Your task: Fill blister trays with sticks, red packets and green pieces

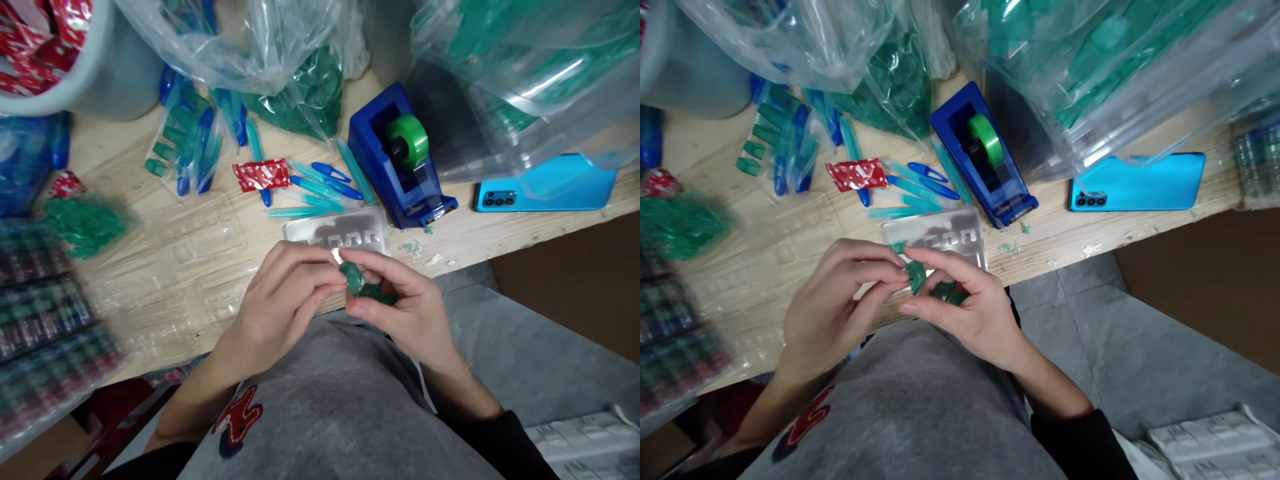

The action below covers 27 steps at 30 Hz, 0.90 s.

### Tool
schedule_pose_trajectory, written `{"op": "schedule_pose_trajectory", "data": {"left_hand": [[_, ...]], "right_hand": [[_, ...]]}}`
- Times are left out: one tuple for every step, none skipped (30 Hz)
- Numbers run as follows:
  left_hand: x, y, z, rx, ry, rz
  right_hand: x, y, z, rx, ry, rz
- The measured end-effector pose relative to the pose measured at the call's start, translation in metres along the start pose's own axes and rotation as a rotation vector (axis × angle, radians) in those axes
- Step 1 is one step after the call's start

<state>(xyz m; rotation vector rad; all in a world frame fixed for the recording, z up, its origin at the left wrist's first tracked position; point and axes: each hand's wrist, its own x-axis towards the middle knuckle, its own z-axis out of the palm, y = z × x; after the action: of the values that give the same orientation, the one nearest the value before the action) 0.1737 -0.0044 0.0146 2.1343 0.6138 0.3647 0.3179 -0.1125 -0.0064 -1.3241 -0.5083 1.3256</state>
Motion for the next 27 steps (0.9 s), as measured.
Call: {"op": "schedule_pose_trajectory", "data": {"left_hand": [[0.001,0.001,0.002,-0.006,-0.003,0.020],[0.001,0.001,0.005,-0.032,0.004,0.031],[0.002,0.002,0.008,-0.070,0.017,0.034],[0.003,0.003,0.012,-0.113,0.038,0.034],[0.005,0.003,0.016,-0.158,0.061,0.035],[0.006,0.005,0.021,-0.201,0.091,0.035],[0.008,0.006,0.024,-0.238,0.136,0.031],[0.010,0.008,0.027,-0.273,0.192,0.025],[0.011,0.010,0.030,-0.308,0.247,0.020],[0.013,0.013,0.032,-0.343,0.288,0.009],[0.015,0.015,0.032,-0.376,0.306,-0.007],[0.017,0.016,0.032,-0.405,0.297,-0.023],[0.019,0.018,0.031,-0.430,0.266,-0.039],[0.020,0.019,0.030,-0.449,0.230,-0.051],[0.021,0.020,0.029,-0.461,0.199,-0.061],[0.021,0.021,0.027,-0.466,0.180,-0.066],[0.021,0.022,0.025,-0.466,0.168,-0.067],[0.021,0.023,0.023,-0.466,0.162,-0.067],[0.021,0.025,0.022,-0.466,0.155,-0.066],[0.020,0.026,0.020,-0.465,0.144,-0.065],[0.019,0.026,0.019,-0.463,0.129,-0.064],[0.017,0.027,0.018,-0.462,0.110,-0.064],[0.016,0.027,0.017,-0.468,0.090,-0.067],[0.015,0.027,0.017,-0.488,0.076,-0.073],[0.014,0.026,0.017,-0.527,0.066,-0.088],[0.013,0.025,0.018,-0.585,0.066,-0.111],[0.013,0.025,0.019,-0.657,0.075,-0.137]], "right_hand": [[-0.001,0.000,-0.001,-0.020,0.019,-0.011],[-0.003,0.000,-0.002,-0.036,0.040,-0.025],[-0.004,0.000,-0.003,-0.045,0.054,-0.042],[-0.006,0.000,-0.004,-0.042,0.062,-0.062],[-0.008,0.000,-0.005,-0.027,0.069,-0.083],[-0.009,0.000,-0.005,-0.004,0.077,-0.102],[-0.011,0.000,-0.006,0.021,0.089,-0.116],[-0.012,-0.001,-0.007,0.046,0.104,-0.127],[-0.014,-0.001,-0.007,0.065,0.122,-0.139],[-0.015,-0.002,-0.008,0.076,0.139,-0.149],[-0.016,-0.002,-0.009,0.080,0.143,-0.157],[-0.018,-0.003,-0.011,0.082,0.132,-0.164],[-0.019,-0.003,-0.012,0.088,0.111,-0.168],[-0.020,-0.003,-0.014,0.099,0.083,-0.172],[-0.021,-0.004,-0.015,0.116,0.056,-0.178],[-0.021,-0.004,-0.017,0.134,0.037,-0.190],[-0.022,-0.004,-0.018,0.146,0.030,-0.203],[-0.022,-0.004,-0.019,0.145,0.034,-0.217],[-0.022,-0.005,-0.020,0.129,0.041,-0.231],[-0.023,-0.005,-0.020,0.103,0.048,-0.245],[-0.023,-0.005,-0.020,0.073,0.055,-0.256],[-0.023,-0.005,-0.020,0.045,0.062,-0.272],[-0.023,-0.005,-0.019,0.017,0.074,-0.291],[-0.023,-0.005,-0.018,-0.007,0.095,-0.314],[-0.024,-0.004,-0.017,-0.032,0.119,-0.338],[-0.024,-0.004,-0.016,-0.056,0.144,-0.362],[-0.025,-0.003,-0.016,-0.076,0.164,-0.381]]}}
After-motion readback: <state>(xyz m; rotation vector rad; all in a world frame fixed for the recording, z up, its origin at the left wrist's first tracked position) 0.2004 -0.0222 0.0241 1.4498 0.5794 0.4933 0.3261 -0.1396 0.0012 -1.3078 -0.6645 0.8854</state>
